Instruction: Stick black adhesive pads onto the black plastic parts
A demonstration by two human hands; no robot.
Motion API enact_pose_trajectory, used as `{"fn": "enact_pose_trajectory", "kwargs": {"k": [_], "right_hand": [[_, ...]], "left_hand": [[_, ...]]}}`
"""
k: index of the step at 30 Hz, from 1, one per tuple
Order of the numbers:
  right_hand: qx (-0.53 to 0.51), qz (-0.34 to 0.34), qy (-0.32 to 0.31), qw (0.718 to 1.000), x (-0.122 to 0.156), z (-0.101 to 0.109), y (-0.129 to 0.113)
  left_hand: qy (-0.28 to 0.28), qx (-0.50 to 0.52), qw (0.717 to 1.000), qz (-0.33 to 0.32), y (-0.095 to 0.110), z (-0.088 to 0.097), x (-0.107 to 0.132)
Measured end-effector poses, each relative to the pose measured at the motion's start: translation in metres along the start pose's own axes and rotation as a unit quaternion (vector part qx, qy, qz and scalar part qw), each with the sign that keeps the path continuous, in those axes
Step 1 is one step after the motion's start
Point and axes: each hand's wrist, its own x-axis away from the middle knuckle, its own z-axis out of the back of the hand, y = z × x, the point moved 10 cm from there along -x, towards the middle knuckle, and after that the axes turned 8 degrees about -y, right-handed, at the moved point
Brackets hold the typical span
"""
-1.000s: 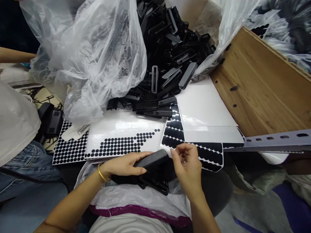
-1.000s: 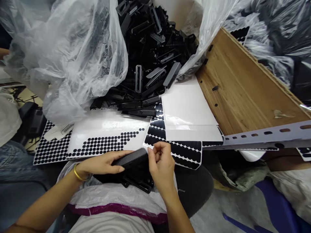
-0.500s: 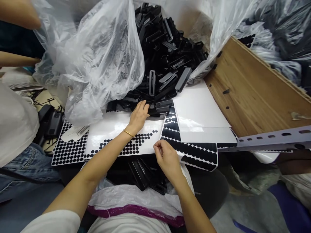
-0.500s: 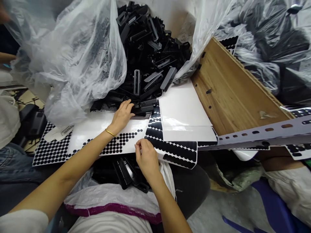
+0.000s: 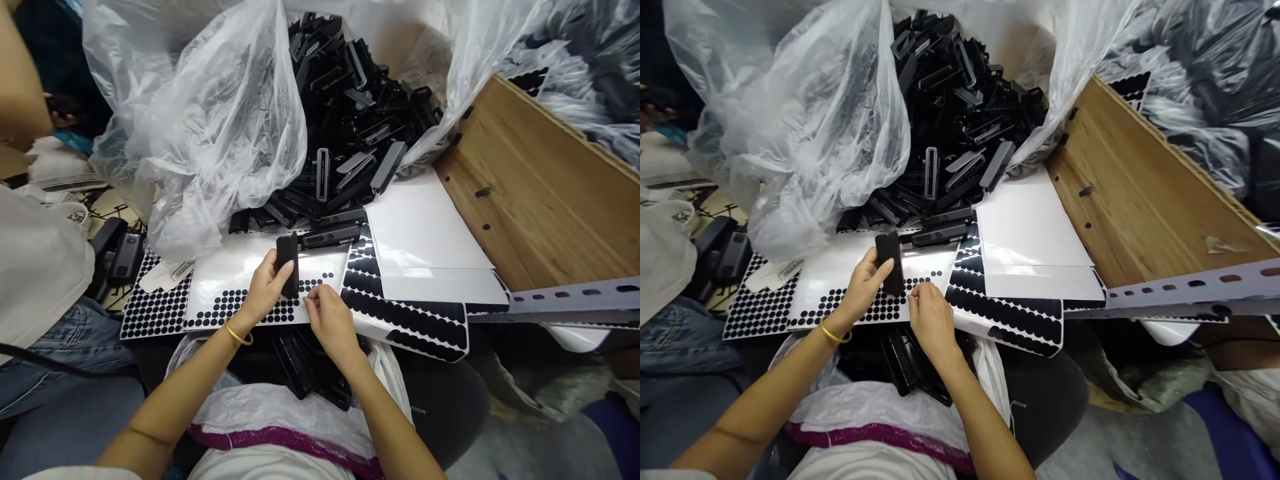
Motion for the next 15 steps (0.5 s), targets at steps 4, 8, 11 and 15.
{"fn": "enact_pose_trajectory", "kwargs": {"k": [4,8,11,15], "right_hand": [[-0.206,-0.030,0.019,0.978,0.015,0.011,0.007],[-0.292,-0.062,0.018,0.954,0.022,0.005,0.012],[-0.296,-0.077,0.031,0.952,0.024,0.002,0.016],[-0.289,-0.081,0.042,0.953,0.025,0.002,0.016]], "left_hand": [[-0.058,0.258,0.950,0.167,-0.039,-0.031,0.030],[-0.081,0.338,0.917,0.197,-0.048,-0.050,0.045],[-0.093,0.357,0.908,0.199,-0.048,-0.059,0.051],[-0.085,0.358,0.909,0.194,-0.046,-0.061,0.053]]}}
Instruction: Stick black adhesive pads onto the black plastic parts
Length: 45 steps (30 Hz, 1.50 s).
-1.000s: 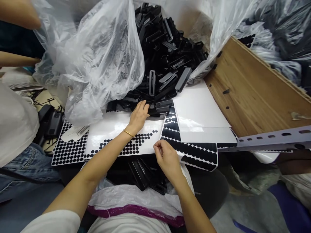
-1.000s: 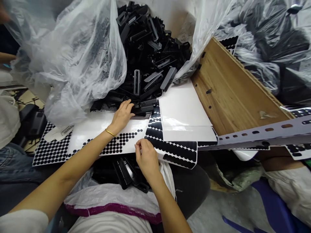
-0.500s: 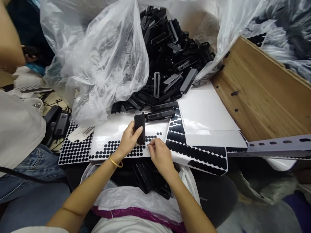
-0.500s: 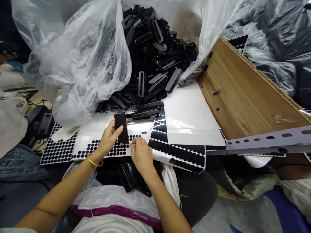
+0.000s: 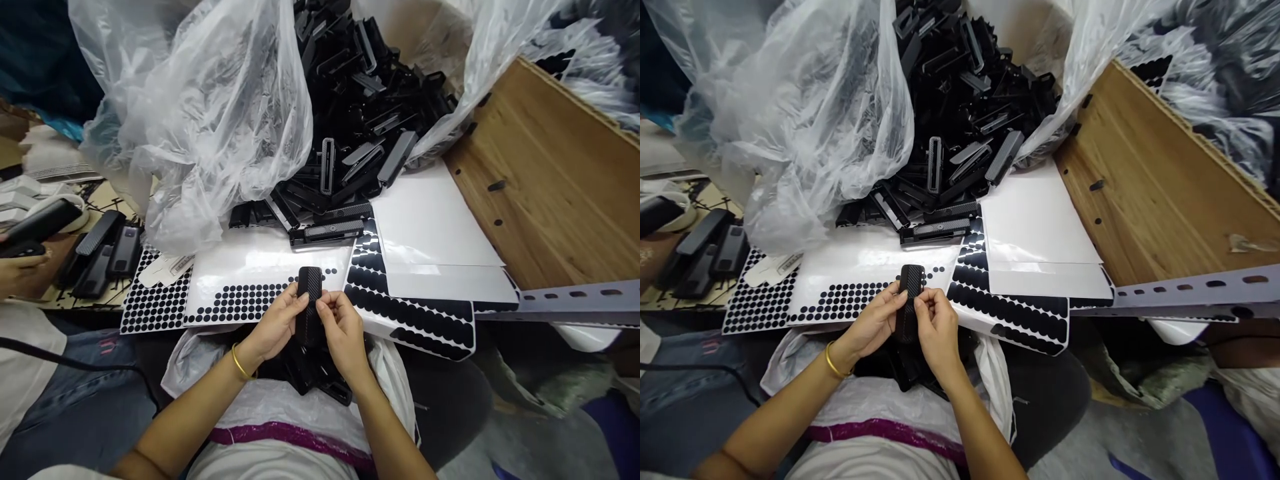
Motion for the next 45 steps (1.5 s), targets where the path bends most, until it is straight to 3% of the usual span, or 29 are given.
{"fn": "enact_pose_trajectory", "kwargs": {"k": [12,27,34,39,42,45], "right_hand": [[0.040,0.020,0.018,0.999,0.002,-0.002,-0.006],[0.007,0.014,0.025,1.000,0.005,-0.002,0.001],[0.100,0.065,0.024,0.993,0.004,-0.001,-0.011],[0.221,0.108,0.039,0.968,0.007,-0.004,-0.018],[0.277,0.129,0.097,0.947,0.019,0.013,-0.026],[0.315,0.121,0.166,0.926,0.039,0.053,-0.033]], "left_hand": [[0.021,-0.035,0.999,-0.013,0.003,0.000,0.002],[0.020,-0.042,0.999,-0.012,0.005,-0.003,0.004],[0.017,-0.060,0.998,-0.020,0.006,-0.005,0.003],[0.019,-0.104,0.994,-0.039,0.008,-0.002,0.000],[0.004,-0.101,0.995,-0.009,0.003,-0.005,-0.003],[-0.008,-0.076,0.996,0.046,-0.009,-0.008,-0.005]]}}
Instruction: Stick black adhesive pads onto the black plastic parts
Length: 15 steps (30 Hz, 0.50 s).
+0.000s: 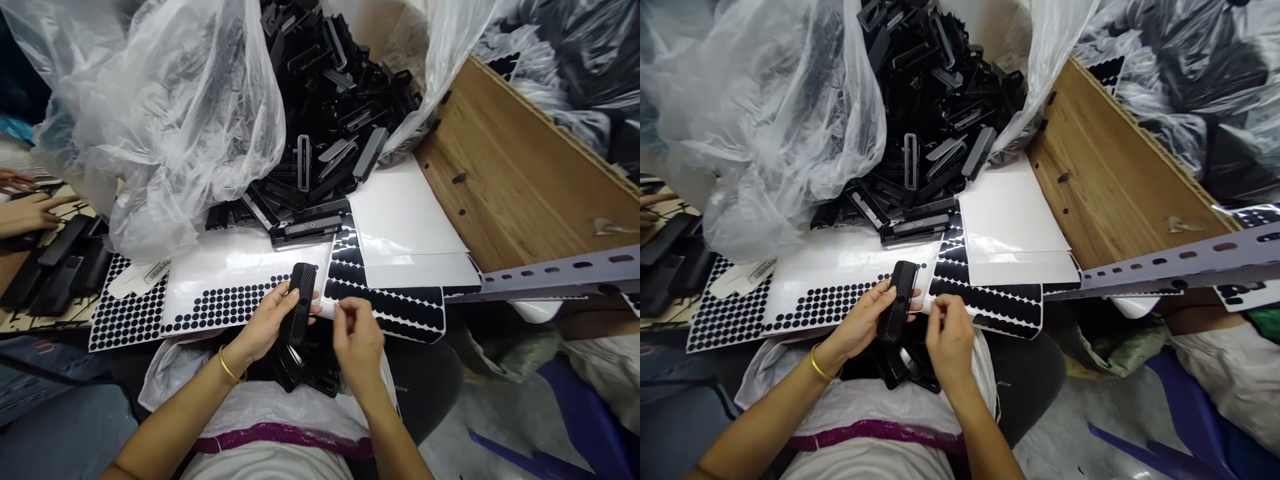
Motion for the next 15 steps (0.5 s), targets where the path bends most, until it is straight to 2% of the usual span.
{"fn": "enact_pose_trajectory", "kwargs": {"k": [3,6,12,15], "right_hand": [[0.076,-0.020,0.019,0.997,0.005,0.038,0.022],[0.160,-0.001,0.012,0.987,0.007,0.055,0.035],[0.288,0.062,-0.051,0.954,0.003,0.034,0.032],[0.274,0.079,-0.095,0.954,0.002,0.022,0.020]], "left_hand": [[-0.016,0.022,0.999,0.035,-0.012,-0.005,-0.004],[-0.035,0.038,0.997,0.055,-0.024,-0.008,-0.010],[-0.065,0.046,0.995,0.052,-0.029,-0.009,-0.013],[-0.077,0.037,0.995,0.056,-0.028,-0.011,-0.012]]}}
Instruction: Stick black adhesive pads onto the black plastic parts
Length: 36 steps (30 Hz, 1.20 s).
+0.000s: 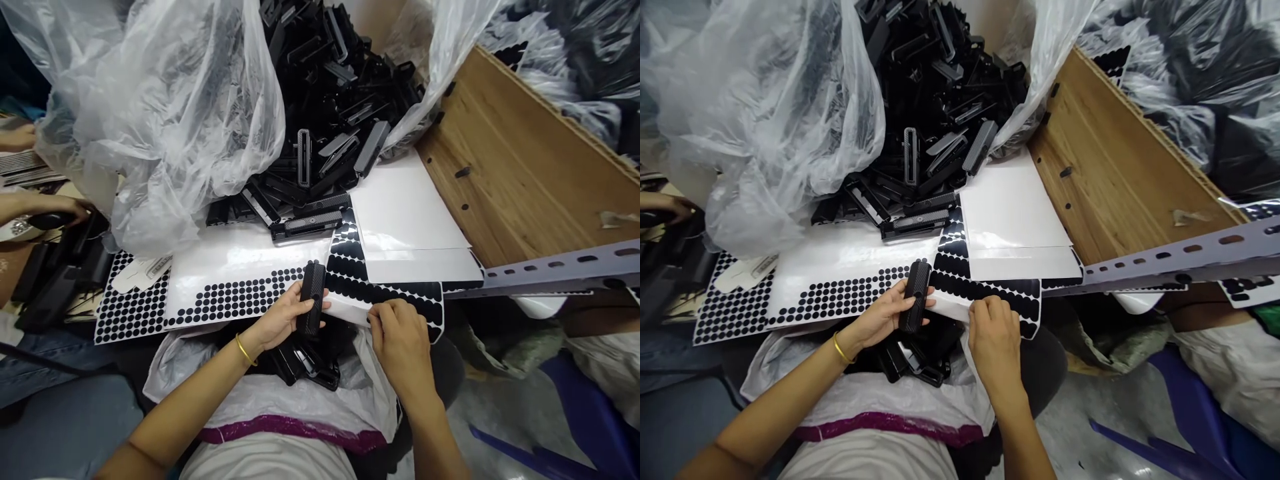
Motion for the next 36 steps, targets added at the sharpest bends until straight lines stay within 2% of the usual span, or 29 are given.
{"fn": "enact_pose_trajectory", "kwargs": {"k": [2,4,6,8,10,13,16,24,36], "right_hand": [[-0.079,0.017,-0.031,0.996,-0.003,-0.003,-0.012],[-0.207,0.000,-0.060,0.976,-0.006,-0.009,-0.017],[-0.347,-0.054,-0.090,0.932,-0.009,-0.020,-0.017],[-0.460,-0.100,-0.126,0.873,-0.012,-0.034,-0.019],[-0.536,-0.113,-0.162,0.821,-0.016,-0.045,-0.026],[-0.584,-0.111,-0.196,0.779,-0.023,-0.053,-0.036],[-0.582,-0.117,-0.212,0.776,-0.026,-0.056,-0.041],[-0.540,-0.132,-0.216,0.803,-0.028,-0.057,-0.042],[-0.534,-0.141,-0.187,0.812,-0.030,-0.056,-0.044]], "left_hand": [[0.001,-0.002,1.000,-0.001,0.002,0.000,0.000],[0.003,-0.003,1.000,-0.003,0.004,-0.001,0.000],[-0.002,-0.001,1.000,0.001,0.005,-0.002,0.002],[-0.016,0.004,1.000,0.007,0.006,-0.004,0.004],[-0.029,0.004,1.000,0.009,0.008,-0.005,0.007],[-0.031,-0.010,0.999,0.011,0.010,-0.003,0.009],[-0.019,-0.020,0.999,0.019,0.008,0.000,0.010],[-0.008,-0.036,0.999,0.028,0.007,-0.001,0.012],[0.028,-0.056,0.998,0.022,0.013,-0.001,0.015]]}}
